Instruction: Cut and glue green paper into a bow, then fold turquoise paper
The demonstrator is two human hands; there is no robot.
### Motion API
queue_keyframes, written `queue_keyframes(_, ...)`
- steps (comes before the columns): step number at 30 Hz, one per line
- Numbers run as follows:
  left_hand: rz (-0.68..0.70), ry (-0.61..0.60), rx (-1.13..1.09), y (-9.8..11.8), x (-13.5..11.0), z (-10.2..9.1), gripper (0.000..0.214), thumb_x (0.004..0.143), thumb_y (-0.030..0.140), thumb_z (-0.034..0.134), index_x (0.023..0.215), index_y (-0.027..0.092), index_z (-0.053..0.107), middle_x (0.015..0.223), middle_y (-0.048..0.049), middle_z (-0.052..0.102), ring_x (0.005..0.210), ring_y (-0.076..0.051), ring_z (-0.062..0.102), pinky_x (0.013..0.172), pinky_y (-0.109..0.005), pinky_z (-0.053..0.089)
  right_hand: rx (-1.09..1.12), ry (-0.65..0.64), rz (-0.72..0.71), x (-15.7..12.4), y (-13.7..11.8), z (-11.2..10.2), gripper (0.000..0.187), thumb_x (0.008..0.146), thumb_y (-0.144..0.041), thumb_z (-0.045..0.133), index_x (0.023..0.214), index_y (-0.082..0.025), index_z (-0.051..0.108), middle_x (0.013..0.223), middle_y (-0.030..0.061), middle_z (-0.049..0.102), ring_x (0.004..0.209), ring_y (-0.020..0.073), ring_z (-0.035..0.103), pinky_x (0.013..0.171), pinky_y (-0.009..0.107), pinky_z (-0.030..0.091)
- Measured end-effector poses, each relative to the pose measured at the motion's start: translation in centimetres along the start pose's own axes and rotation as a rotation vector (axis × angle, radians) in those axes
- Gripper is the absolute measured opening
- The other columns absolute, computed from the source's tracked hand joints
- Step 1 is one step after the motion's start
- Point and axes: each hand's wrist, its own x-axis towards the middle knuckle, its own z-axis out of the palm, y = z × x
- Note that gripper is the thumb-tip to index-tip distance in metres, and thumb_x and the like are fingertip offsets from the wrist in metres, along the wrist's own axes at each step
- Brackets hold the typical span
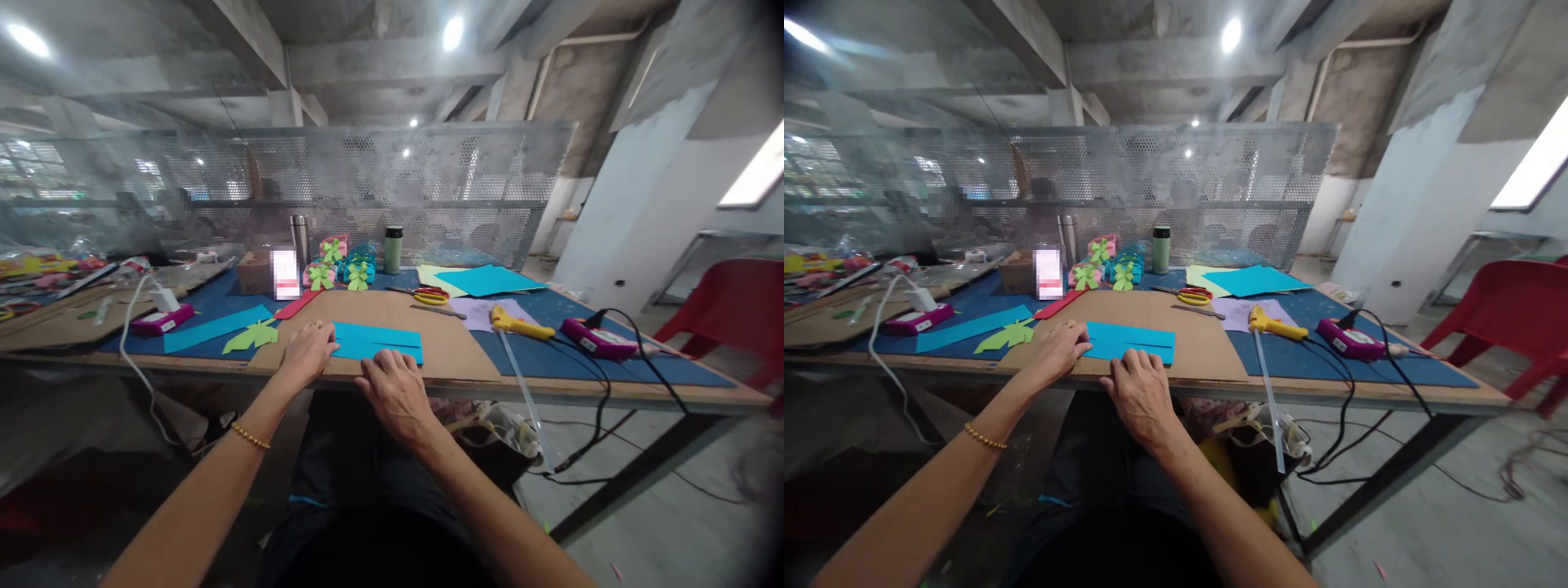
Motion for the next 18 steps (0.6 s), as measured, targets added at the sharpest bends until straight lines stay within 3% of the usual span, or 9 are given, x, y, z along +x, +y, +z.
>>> queue_keyframes(8, -0.004, -0.008, -0.005, 0.1, 0.0, -0.2, 0.010, 0.094, 0.030, 0.056, 0.096, 0.022, 0.061, 0.105, -0.0075, 0.065, 0.103, -0.026, 0.059, 0.081, -0.035, 0.042, 0.032, 0.022, 0.030, -1.1, -0.5, 0.5, 0.026, 0.102, -0.032, 0.050, 0.122, -0.017, 0.058, 0.105, 0.0106, 0.060, 0.096, 0.0270, 0.052, 0.088, 0.040, 0.038)
queue_keyframes(18, -0.004, -0.016, -0.017, 0.1, -0.1, -0.3, 0.009, 0.094, 0.029, 0.056, 0.095, 0.022, 0.060, 0.107, -0.0076, 0.064, 0.104, -0.026, 0.058, 0.082, -0.035, 0.042, -0.032, 0.044, 0.096, -2.1, -0.4, 0.4, 0.033, 0.102, -0.034, 0.048, 0.126, -0.015, 0.059, 0.104, 0.0128, 0.061, 0.095, 0.0292, 0.051, 0.085, 0.041, 0.041)
